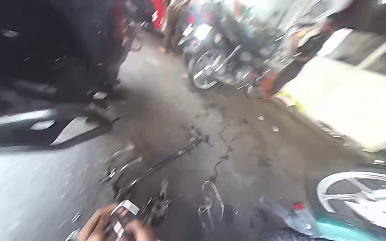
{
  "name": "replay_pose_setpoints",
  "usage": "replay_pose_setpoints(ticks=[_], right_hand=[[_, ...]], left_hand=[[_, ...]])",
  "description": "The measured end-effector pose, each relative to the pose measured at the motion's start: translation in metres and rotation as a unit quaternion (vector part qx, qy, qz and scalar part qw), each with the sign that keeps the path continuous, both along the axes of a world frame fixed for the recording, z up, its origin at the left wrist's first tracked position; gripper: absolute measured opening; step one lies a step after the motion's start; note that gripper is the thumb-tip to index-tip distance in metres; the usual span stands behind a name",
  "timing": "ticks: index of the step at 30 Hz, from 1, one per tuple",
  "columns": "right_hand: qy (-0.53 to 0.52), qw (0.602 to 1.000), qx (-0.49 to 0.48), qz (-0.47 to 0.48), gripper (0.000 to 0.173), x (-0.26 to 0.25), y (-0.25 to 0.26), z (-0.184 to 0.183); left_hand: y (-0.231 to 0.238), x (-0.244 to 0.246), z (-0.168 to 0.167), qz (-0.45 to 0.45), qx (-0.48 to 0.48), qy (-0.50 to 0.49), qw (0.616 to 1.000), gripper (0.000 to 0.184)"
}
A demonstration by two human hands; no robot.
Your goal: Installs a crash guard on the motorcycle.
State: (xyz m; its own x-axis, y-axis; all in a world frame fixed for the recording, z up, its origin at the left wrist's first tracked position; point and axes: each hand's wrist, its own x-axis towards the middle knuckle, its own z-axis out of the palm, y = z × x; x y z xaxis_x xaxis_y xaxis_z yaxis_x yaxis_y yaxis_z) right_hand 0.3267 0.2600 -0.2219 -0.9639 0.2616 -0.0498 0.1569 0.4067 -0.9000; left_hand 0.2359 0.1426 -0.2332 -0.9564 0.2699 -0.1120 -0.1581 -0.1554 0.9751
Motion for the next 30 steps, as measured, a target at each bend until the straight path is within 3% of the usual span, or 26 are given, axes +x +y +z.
replay_pose_setpoints(ticks=[3,6,9,11,14,16,18,21,24,26,30], right_hand=[[0.019,1.000,0.006,-0.013,0.023,-0.008,-0.007,-0.017],[0.049,0.998,0.004,0.040,0.025,-0.017,-0.003,-0.016],[0.020,0.997,-0.012,0.075,0.021,-0.007,0.009,-0.015],[-0.049,0.993,0.105,0.029,0.021,-0.001,0.024,-0.028],[-0.205,0.928,0.307,0.054,0.043,0.014,0.044,-0.074],[-0.222,0.903,0.361,0.077,0.046,0.025,0.048,-0.105],[-0.188,0.895,0.394,0.098,0.036,0.032,0.050,-0.124],[-0.140,0.927,0.320,0.137,0.034,0.024,0.049,-0.104],[-0.038,0.975,0.142,0.166,0.037,0.004,0.048,-0.057],[0.013,0.981,0.050,0.187,0.036,-0.006,0.044,-0.026],[0.032,0.982,0.041,0.181,0.034,-0.010,0.040,0.008]], left_hand=[[0.009,0.013,-0.002,0.061,-0.034,0.013,0.998,0.032],[0.027,0.010,-0.012,0.143,0.036,0.026,0.989,0.028],[0.015,0.005,-0.024,0.169,0.085,-0.009,0.982,0.029],[0.003,-0.002,-0.031,0.174,0.105,-0.021,0.979,0.028],[-0.008,-0.005,-0.027,0.183,0.110,-0.038,0.976,0.026],[-0.011,-0.007,-0.021,0.184,0.103,-0.041,0.977,0.024],[-0.012,-0.006,-0.018,0.182,0.091,-0.031,0.979,0.024],[-0.010,-0.007,-0.013,0.181,0.084,-0.012,0.980,0.023],[-0.007,-0.005,-0.009,0.195,0.102,-0.024,0.975,0.022],[-0.007,-0.006,-0.004,0.208,0.114,-0.035,0.971,0.022],[-0.007,-0.010,0.012,0.226,0.168,-0.042,0.959,0.020]])
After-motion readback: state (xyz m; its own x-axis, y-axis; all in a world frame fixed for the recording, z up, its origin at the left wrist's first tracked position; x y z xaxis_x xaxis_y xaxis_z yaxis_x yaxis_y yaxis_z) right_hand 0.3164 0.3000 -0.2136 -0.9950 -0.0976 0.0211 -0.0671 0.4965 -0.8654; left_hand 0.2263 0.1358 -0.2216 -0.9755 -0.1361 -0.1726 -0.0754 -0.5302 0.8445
